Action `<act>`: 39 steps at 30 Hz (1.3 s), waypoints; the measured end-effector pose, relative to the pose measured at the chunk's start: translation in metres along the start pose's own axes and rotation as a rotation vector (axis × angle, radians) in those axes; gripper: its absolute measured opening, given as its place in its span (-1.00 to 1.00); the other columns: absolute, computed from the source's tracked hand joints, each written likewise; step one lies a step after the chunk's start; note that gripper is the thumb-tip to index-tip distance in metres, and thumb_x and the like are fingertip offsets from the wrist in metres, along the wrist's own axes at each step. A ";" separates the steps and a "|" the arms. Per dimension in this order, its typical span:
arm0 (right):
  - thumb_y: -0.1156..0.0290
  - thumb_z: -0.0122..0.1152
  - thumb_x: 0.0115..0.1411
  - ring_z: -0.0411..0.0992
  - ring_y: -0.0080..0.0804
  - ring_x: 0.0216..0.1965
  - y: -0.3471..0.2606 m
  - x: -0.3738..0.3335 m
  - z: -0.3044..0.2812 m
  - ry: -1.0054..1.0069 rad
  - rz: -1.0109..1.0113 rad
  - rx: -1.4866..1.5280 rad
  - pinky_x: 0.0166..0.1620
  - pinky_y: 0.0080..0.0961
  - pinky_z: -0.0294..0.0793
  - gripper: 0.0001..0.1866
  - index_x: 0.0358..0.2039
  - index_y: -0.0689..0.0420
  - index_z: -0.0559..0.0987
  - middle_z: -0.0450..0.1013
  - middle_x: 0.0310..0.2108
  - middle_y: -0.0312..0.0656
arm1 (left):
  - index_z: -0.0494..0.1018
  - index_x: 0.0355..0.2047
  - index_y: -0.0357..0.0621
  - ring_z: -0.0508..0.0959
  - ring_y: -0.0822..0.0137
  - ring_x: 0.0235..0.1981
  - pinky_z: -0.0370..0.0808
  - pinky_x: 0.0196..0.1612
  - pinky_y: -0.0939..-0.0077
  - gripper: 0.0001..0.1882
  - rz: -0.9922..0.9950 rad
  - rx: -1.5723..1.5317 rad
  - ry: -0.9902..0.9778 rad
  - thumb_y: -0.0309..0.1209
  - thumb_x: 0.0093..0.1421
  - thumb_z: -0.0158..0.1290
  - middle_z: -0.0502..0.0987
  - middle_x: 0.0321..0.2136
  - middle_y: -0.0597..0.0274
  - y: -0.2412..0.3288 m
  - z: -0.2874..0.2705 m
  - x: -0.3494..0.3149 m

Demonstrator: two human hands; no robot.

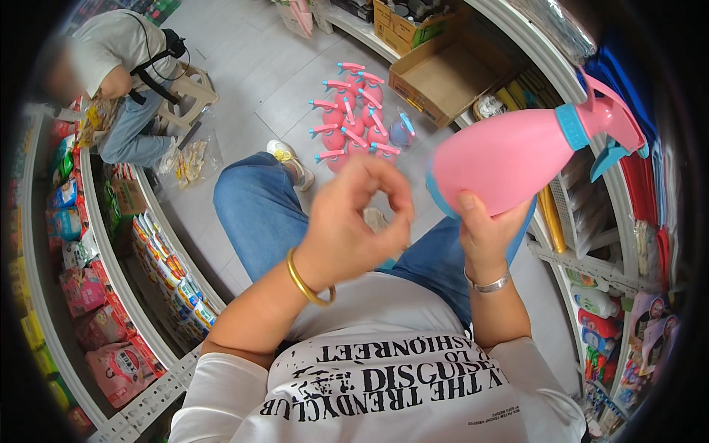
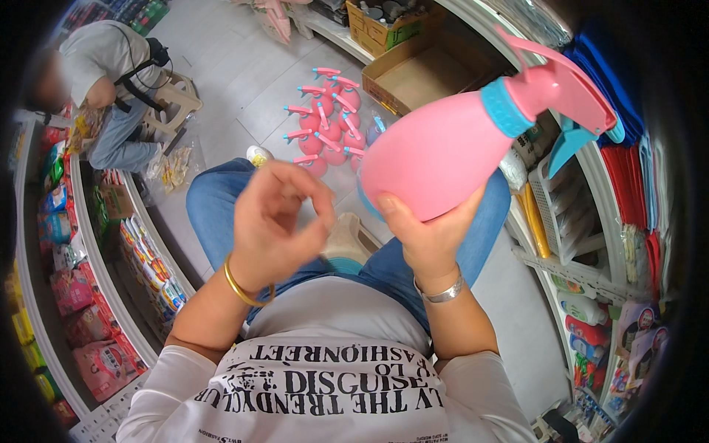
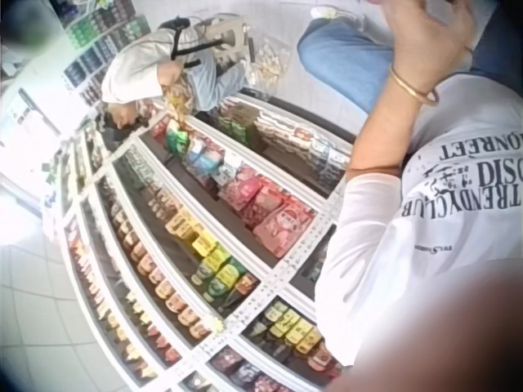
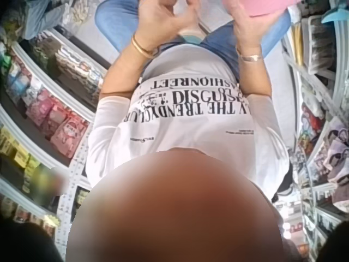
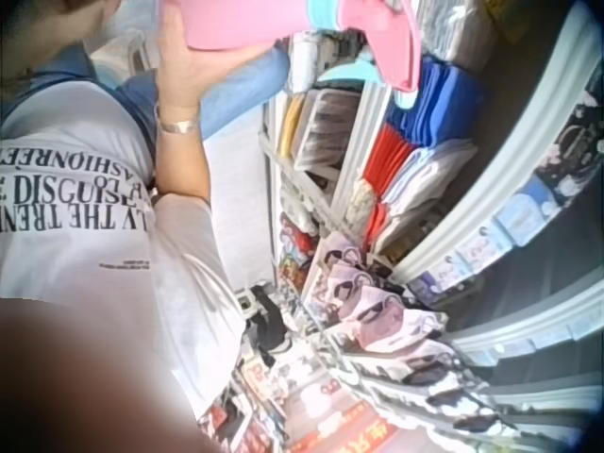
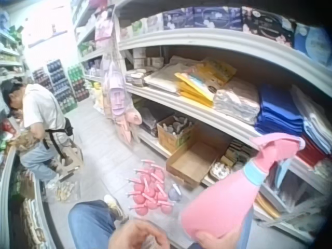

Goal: The person assembles pink and blue spray bottles by attaching the spray nozzle to the bottle body and tightening the base. They handle multiple bottles one at a time, placing finished units into a cardboard box on the floor.

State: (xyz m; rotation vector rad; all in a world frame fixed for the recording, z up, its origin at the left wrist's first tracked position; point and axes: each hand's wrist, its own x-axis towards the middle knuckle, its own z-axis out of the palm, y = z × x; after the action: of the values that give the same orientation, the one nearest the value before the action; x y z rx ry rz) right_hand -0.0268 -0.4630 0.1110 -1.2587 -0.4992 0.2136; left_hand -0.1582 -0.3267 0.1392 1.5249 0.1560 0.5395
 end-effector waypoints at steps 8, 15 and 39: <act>0.10 0.56 -0.10 0.47 -0.23 0.04 -0.003 -0.008 -0.006 -0.181 -0.179 -0.162 0.09 -0.29 0.46 -0.13 0.14 0.28 0.37 0.46 0.02 -0.07 | 0.37 -0.23 -0.25 0.50 0.51 -0.24 0.50 -0.10 0.57 -0.72 -0.180 -0.247 0.049 -0.71 0.10 0.18 0.49 -0.30 0.30 0.002 -0.004 0.015; -0.05 0.55 -0.08 0.39 -0.11 0.14 0.003 -0.006 -0.016 -0.323 -0.318 -0.329 0.19 -0.17 0.37 0.02 0.23 0.30 0.27 0.37 0.13 0.01 | 0.37 -0.21 -0.25 0.54 0.51 -0.27 0.52 -0.15 0.62 -0.70 -0.322 -0.318 0.042 -0.73 0.09 0.18 0.52 -0.30 0.26 0.007 -0.006 0.019; 0.29 0.54 -0.13 0.42 -0.29 0.05 0.000 -0.006 0.009 -0.166 -0.088 -0.066 0.10 -0.31 0.44 0.00 0.22 0.25 0.12 0.34 0.06 -0.08 | 0.29 -0.23 -0.20 0.48 0.50 -0.33 0.46 -0.23 0.63 -0.65 -0.106 -0.226 0.090 -0.77 0.03 0.11 0.47 -0.36 0.27 -0.011 -0.002 0.020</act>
State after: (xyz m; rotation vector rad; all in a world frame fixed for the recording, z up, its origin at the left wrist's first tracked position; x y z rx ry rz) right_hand -0.0362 -0.4577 0.1115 -1.2863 -0.7080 0.2295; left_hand -0.1391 -0.3155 0.1336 1.2659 0.2361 0.5230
